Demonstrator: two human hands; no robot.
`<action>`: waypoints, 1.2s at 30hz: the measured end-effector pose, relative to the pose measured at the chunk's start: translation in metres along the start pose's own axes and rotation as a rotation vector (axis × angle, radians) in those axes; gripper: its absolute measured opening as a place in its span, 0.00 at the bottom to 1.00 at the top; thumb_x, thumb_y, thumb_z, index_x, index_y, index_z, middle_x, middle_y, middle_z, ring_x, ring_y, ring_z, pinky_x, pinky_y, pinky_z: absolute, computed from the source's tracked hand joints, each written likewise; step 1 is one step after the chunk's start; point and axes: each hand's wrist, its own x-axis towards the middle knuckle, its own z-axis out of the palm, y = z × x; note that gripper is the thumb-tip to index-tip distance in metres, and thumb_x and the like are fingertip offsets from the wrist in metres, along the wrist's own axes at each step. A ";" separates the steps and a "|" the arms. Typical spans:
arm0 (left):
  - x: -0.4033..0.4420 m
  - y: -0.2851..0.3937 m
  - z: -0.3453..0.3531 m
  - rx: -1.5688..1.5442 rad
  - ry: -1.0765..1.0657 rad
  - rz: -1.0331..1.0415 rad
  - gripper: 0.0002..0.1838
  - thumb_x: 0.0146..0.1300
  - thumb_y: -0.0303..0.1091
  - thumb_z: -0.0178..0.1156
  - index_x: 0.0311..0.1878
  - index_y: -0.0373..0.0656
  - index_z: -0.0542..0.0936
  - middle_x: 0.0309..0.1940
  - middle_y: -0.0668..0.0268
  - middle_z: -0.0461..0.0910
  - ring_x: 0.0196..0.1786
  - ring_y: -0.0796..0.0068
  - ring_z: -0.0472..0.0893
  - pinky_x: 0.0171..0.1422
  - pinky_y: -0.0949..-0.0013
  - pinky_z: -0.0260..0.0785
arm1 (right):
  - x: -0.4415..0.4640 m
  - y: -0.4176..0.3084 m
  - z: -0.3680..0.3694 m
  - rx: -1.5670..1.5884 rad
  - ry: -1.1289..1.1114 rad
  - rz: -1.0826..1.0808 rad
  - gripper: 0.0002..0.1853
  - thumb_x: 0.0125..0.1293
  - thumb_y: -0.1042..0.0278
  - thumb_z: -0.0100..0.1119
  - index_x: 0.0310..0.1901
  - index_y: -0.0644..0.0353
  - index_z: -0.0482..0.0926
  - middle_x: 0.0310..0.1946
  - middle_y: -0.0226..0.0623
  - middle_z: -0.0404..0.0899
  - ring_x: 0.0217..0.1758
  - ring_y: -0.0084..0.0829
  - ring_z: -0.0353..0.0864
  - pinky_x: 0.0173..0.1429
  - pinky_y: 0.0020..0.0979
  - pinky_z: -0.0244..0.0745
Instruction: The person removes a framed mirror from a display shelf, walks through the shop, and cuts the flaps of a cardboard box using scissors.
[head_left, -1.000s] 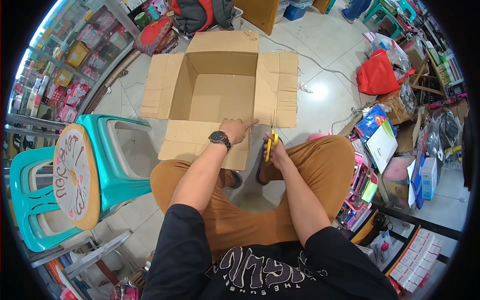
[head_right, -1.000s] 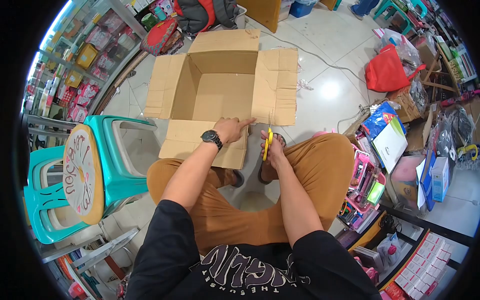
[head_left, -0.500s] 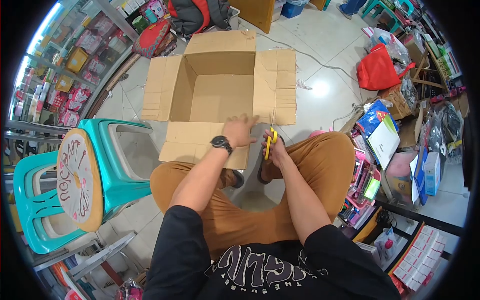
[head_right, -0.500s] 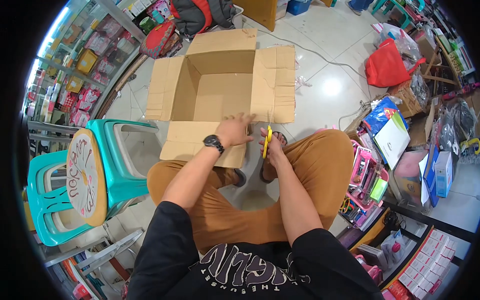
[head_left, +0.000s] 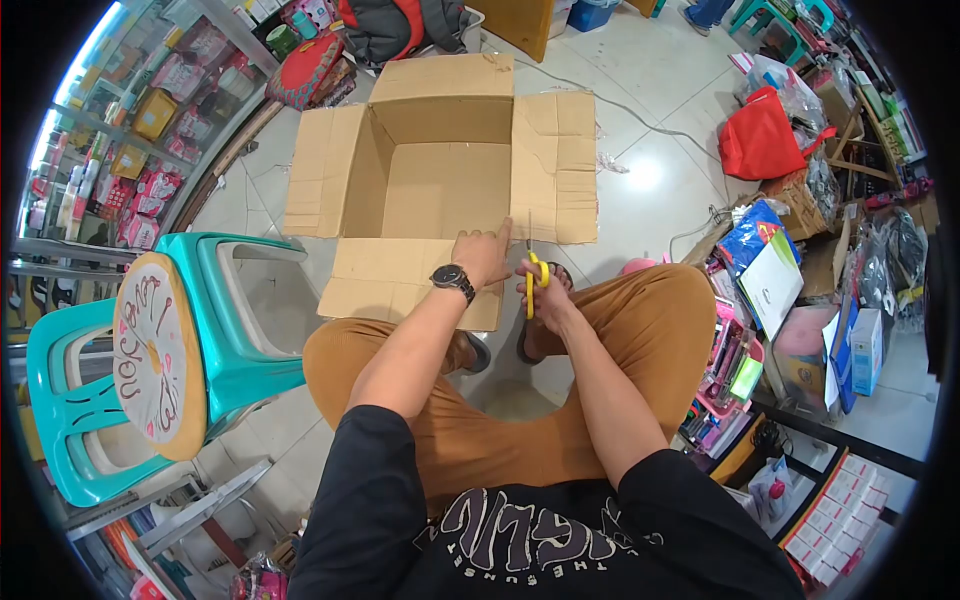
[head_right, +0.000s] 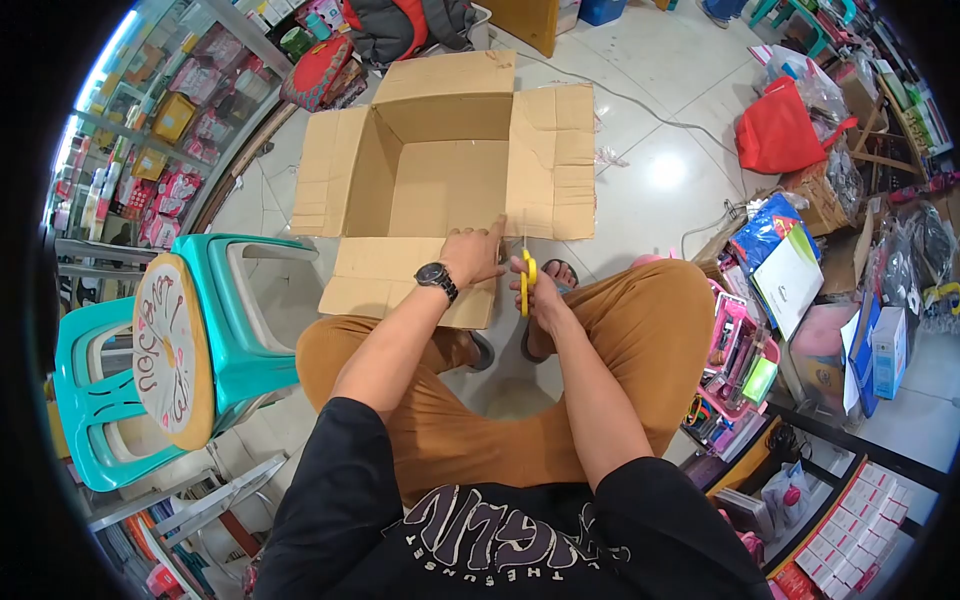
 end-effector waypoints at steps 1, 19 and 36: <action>0.001 -0.004 -0.001 -0.027 -0.052 -0.025 0.36 0.58 0.55 0.62 0.70 0.61 0.68 0.45 0.59 0.83 0.46 0.57 0.82 0.54 0.56 0.68 | -0.001 0.001 0.003 -0.006 -0.018 -0.006 0.25 0.60 0.37 0.61 0.47 0.50 0.76 0.31 0.29 0.73 0.29 0.24 0.69 0.36 0.25 0.65; -0.001 -0.006 -0.008 -0.194 -0.144 -0.023 0.30 0.58 0.57 0.58 0.63 0.57 0.77 0.56 0.62 0.79 0.55 0.53 0.77 0.59 0.50 0.65 | 0.011 0.011 0.016 -0.012 -0.025 -0.025 0.26 0.60 0.37 0.62 0.42 0.56 0.76 0.33 0.32 0.70 0.28 0.24 0.69 0.33 0.25 0.65; 0.002 -0.009 0.005 -0.273 -0.227 -0.008 0.36 0.57 0.42 0.56 0.73 0.62 0.66 0.64 0.72 0.74 0.58 0.51 0.73 0.61 0.51 0.63 | 0.016 0.025 0.020 -0.045 -0.033 -0.129 0.27 0.63 0.40 0.63 0.45 0.59 0.75 0.30 0.32 0.71 0.24 0.22 0.68 0.29 0.22 0.64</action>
